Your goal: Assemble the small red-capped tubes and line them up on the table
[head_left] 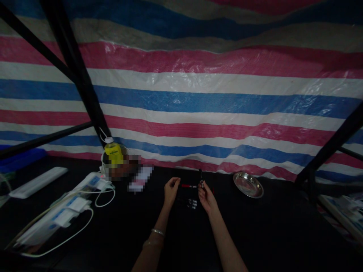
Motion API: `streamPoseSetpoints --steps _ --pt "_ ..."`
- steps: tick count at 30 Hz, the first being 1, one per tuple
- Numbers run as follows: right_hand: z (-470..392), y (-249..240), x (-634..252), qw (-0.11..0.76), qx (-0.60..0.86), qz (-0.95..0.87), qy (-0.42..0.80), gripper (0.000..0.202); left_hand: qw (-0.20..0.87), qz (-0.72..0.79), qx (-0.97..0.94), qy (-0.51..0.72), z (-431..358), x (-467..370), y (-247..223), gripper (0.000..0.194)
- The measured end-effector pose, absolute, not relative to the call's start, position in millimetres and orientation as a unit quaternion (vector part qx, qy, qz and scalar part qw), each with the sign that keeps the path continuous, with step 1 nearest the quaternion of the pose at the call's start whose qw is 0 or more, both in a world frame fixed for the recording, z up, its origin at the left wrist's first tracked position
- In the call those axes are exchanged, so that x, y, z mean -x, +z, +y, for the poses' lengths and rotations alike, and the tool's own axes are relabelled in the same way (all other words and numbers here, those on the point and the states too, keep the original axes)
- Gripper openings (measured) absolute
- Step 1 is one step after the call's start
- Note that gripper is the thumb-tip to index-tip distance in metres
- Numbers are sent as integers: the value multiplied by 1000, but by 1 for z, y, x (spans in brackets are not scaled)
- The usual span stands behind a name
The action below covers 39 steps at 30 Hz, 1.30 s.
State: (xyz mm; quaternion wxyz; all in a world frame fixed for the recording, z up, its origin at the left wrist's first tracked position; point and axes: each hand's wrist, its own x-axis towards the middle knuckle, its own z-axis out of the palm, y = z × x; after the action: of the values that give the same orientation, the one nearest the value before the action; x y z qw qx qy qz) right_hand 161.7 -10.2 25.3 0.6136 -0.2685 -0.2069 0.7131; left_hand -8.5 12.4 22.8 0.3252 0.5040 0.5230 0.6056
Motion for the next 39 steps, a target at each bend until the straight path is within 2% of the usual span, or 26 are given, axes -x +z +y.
streamPoseSetpoints --steps 5,12,24,30,39 --pt "-9 21 -159 601 274 -191 726 22 350 512 -497 607 8 6 30 30" --pt "-12 21 -157 586 382 -249 670 27 393 492 -512 584 3 3 37 33" --pt "-15 17 -151 565 447 -363 591 29 456 481 -544 514 4 5 35 28" --pt "-12 18 -157 598 437 -327 586 30 441 482 -585 482 5 6 34 30" --pt "-9 15 -162 617 413 -298 600 30 347 475 -680 439 13 10 18 28"
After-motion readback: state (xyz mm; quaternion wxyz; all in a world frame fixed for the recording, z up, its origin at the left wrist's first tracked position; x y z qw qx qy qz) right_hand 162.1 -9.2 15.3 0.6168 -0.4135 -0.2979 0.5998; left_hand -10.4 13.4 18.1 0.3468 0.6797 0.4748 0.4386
